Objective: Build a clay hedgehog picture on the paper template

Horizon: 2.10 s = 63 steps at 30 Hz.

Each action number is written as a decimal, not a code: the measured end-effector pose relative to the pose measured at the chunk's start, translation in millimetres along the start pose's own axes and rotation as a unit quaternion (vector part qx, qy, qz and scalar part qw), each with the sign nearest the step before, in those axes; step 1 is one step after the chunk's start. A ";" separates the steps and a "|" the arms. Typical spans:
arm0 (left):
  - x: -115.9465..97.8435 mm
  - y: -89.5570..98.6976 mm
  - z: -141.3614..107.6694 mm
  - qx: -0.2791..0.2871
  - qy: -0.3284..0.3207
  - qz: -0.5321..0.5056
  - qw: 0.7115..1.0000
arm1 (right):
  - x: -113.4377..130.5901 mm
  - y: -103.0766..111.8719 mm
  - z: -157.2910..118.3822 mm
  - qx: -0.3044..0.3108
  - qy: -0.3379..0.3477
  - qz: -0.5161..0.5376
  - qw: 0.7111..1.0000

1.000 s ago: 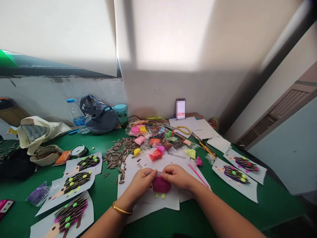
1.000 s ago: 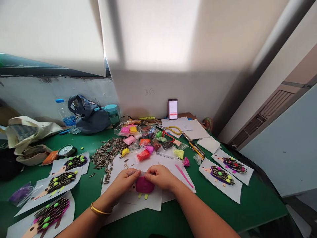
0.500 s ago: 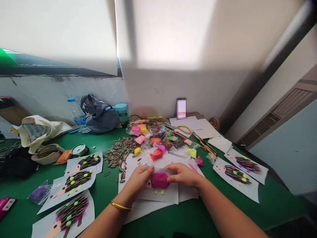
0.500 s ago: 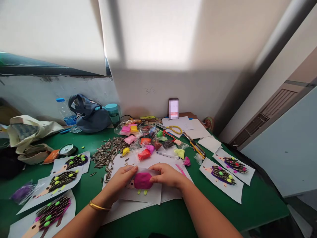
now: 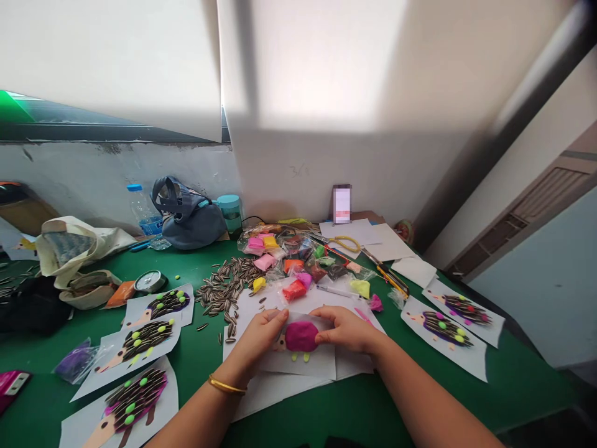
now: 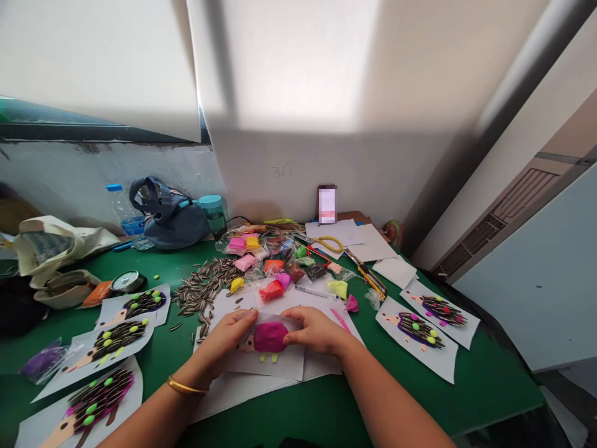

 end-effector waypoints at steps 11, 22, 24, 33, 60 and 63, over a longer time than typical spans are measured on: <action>-5.7 -3.1 -3.3 0.009 -0.001 0.036 0.999 | 2.0 3.6 -2.7 -0.008 0.005 0.069 0.998; -13.1 -6.6 -3.9 0.020 -0.015 0.071 0.997 | 3.2 2.4 -2.0 0.004 0.009 0.054 0.998; -15.7 -6.3 -4.5 0.002 -0.020 0.087 0.996 | 4.9 1.9 -1.8 0.006 0.014 0.040 0.999; -9.3 -3.2 -3.6 -0.018 -0.017 0.072 0.997 | 7.0 0.5 -1.2 0.011 0.017 0.043 0.999; -21.3 -22.5 -5.8 -0.047 -0.115 0.599 0.791 | 28.5 -15.6 -18.2 -0.112 0.004 -0.423 0.899; -19.4 -19.8 -4.5 -0.046 -0.109 0.595 0.795 | 31.0 -16.1 -16.7 -0.119 0.006 -0.423 0.898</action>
Point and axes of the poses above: each hand's wrist, its own z-axis towards the middle knuckle, its own y-axis out of the back of the hand, x = y × z, the point moved 9 cm from there along z, towards the middle knuckle, and after that the axes turned 15 degrees about x, right-handed, at the moved point
